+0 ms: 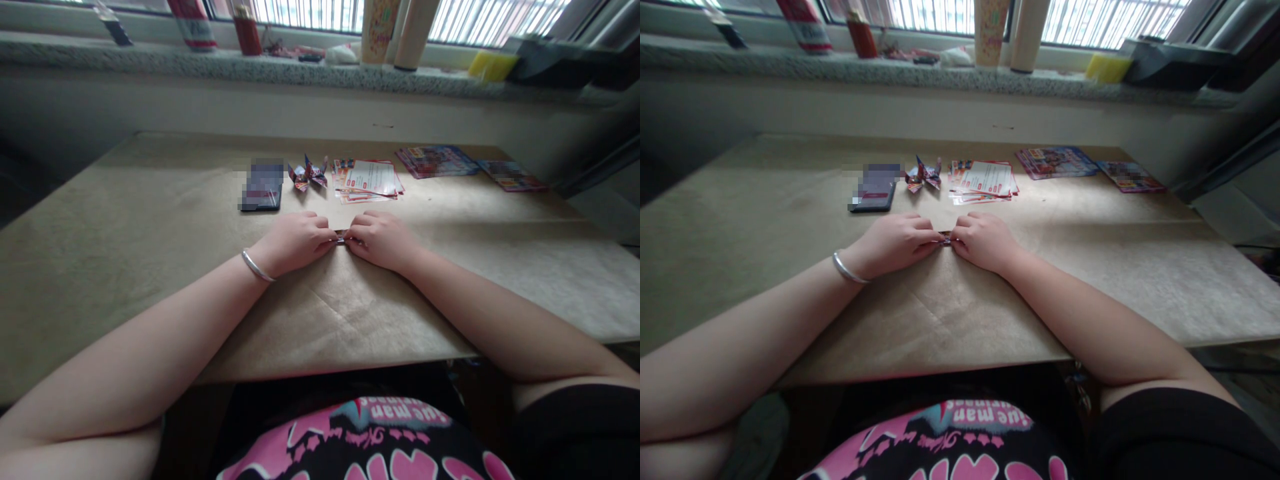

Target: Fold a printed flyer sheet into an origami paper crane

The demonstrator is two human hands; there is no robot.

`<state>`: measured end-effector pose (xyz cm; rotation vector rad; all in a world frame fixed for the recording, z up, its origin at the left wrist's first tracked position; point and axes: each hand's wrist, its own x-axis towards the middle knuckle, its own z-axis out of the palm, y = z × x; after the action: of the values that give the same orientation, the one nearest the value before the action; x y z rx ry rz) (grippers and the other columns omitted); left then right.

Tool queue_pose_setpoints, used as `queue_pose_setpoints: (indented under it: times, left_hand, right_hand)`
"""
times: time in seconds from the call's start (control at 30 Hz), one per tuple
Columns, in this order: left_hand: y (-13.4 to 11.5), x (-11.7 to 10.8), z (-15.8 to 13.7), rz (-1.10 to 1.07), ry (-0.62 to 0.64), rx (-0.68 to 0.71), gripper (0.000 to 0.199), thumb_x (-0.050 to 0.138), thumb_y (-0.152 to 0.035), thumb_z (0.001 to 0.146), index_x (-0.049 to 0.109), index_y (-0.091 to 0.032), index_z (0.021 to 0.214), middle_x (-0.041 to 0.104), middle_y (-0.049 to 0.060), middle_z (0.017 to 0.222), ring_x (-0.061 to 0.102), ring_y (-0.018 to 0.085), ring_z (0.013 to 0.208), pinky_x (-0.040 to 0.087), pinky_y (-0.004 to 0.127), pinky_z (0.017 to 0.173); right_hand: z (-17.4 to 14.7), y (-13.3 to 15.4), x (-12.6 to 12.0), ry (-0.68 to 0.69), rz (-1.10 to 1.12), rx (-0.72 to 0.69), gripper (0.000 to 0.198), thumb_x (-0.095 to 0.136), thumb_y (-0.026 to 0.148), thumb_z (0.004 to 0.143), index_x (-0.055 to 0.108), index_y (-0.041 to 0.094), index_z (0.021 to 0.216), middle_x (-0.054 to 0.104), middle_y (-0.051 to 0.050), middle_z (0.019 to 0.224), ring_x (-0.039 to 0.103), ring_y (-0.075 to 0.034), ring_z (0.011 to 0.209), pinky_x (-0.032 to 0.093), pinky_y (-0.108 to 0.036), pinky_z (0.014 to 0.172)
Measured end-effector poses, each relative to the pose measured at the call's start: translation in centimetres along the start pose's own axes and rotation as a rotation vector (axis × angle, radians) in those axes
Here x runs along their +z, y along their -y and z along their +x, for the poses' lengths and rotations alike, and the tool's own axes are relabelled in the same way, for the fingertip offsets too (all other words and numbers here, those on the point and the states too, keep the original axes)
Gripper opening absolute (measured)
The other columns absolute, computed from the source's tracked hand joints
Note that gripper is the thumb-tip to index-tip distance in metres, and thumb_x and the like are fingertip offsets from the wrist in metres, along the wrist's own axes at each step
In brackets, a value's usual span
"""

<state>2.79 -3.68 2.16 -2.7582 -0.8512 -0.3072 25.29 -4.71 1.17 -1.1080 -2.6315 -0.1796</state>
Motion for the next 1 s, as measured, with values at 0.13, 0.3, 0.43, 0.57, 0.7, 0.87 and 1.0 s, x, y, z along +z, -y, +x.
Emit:
queue_pose_setpoints:
  times: [0.13,0.3,0.43,0.57,0.7,0.87,1.0]
  left_hand:
    - [-0.3,0.2,0.2,-0.03,-0.024,-0.087,0.027,0.051,-0.033,0.098,0.07,-0.016,0.104,0.073,0.007,0.092,0.065,0.021,0.084,0.045,0.03,0.068]
    - [-0.3,0.6,0.5,-0.069,-0.014,-0.103,0.025,0.052,-0.031,0.097,0.074,-0.018,0.099,0.072,0.006,0.089,0.064,0.02,0.083,0.045,0.03,0.07]
    - [-0.7,0.7,0.8,-0.072,0.008,-0.183,0.03,0.049,-0.031,0.098,0.073,-0.016,0.086,0.07,0.007,0.087,0.062,0.02,0.08,0.044,0.03,0.068]
    - [-1.0,0.8,1.1,-0.102,0.005,-0.238,0.031,0.047,-0.029,0.098,0.072,-0.015,0.086,0.07,0.008,0.088,0.061,0.022,0.086,0.047,0.033,0.075]
    - [-0.8,1.3,1.4,-0.154,-0.006,-0.26,0.028,0.05,-0.028,0.096,0.072,-0.015,0.087,0.07,0.009,0.089,0.061,0.023,0.089,0.048,0.034,0.08]
    - [-0.7,1.9,1.6,-0.173,-0.026,-0.294,0.026,0.049,-0.025,0.096,0.071,-0.014,0.087,0.071,0.009,0.089,0.061,0.023,0.089,0.048,0.035,0.082]
    - [-0.7,2.1,1.7,-0.195,-0.043,-0.319,0.027,0.048,-0.026,0.096,0.072,-0.015,0.089,0.069,0.01,0.093,0.061,0.023,0.09,0.048,0.035,0.082]
  right_hand:
    - [0.1,-0.1,0.3,-0.013,0.003,0.017,0.026,0.052,0.027,0.094,0.076,0.018,0.096,0.073,-0.008,0.094,0.058,-0.022,0.087,0.04,-0.035,0.076]
    - [0.3,0.1,0.4,0.008,-0.017,0.048,0.029,0.047,0.027,0.096,0.075,0.017,0.096,0.072,-0.009,0.097,0.059,-0.022,0.089,0.041,-0.034,0.077]
    - [0.6,0.5,0.4,0.039,-0.033,0.104,0.032,0.043,0.026,0.098,0.072,0.015,0.097,0.07,-0.012,0.1,0.059,-0.023,0.093,0.042,-0.034,0.08]
    - [0.9,0.6,0.6,0.039,0.007,0.171,0.03,0.042,0.025,0.098,0.07,0.015,0.097,0.07,-0.013,0.099,0.059,-0.024,0.095,0.042,-0.034,0.083]
    - [1.0,0.4,1.1,-0.012,0.105,0.221,0.024,0.046,0.023,0.094,0.068,0.015,0.094,0.07,-0.011,0.095,0.06,-0.024,0.094,0.043,-0.034,0.084]
    - [1.3,-0.1,1.7,-0.048,0.254,0.294,0.015,0.051,0.022,0.09,0.066,0.017,0.09,0.07,-0.008,0.09,0.06,-0.022,0.087,0.042,-0.032,0.079]
    - [1.4,-0.4,2.0,-0.061,0.308,0.307,0.014,0.053,0.022,0.089,0.066,0.018,0.087,0.067,-0.007,0.089,0.059,-0.021,0.086,0.042,-0.031,0.077]
